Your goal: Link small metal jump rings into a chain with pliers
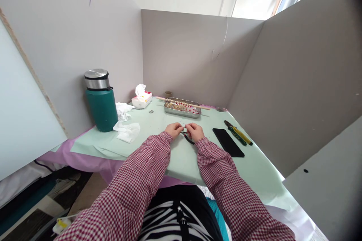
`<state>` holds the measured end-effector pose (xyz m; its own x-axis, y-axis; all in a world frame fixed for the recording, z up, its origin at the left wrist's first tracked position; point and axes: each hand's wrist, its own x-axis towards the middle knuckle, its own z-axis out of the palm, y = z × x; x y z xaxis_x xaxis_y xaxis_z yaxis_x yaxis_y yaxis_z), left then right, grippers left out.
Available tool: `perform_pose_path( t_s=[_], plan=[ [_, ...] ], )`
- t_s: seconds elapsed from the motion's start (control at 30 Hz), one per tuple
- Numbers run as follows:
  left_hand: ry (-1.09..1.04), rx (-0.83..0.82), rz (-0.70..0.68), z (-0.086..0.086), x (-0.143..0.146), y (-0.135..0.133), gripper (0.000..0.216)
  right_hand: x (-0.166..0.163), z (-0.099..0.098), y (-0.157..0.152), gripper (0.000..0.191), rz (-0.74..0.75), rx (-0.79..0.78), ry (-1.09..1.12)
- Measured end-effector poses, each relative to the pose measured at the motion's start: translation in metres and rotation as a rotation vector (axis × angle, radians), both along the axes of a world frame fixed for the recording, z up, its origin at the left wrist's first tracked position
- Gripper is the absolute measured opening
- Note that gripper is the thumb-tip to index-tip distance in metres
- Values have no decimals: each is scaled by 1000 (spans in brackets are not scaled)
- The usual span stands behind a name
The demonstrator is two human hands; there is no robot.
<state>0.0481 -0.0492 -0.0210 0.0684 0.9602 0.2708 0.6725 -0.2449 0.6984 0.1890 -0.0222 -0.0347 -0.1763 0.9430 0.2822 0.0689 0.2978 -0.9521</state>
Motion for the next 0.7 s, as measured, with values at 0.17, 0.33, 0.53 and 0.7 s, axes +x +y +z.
perform_pose_path(
  t_s=[0.17,0.33,0.53,0.7],
  plan=[
    [-17,-2,7,1,1,-1,26,-1,1,-1,29,44,-47,-6],
    [-21,-8,11,1,0,-1,26,0,2,-3,30,72,-19,-32],
    [14,6,2,1,0,-1,28,0,2,-4,28,74,-20,-33],
    [28,-3,-8,4,0,-3,28,0,2,-3,28,77,-18,-46]
  ],
)
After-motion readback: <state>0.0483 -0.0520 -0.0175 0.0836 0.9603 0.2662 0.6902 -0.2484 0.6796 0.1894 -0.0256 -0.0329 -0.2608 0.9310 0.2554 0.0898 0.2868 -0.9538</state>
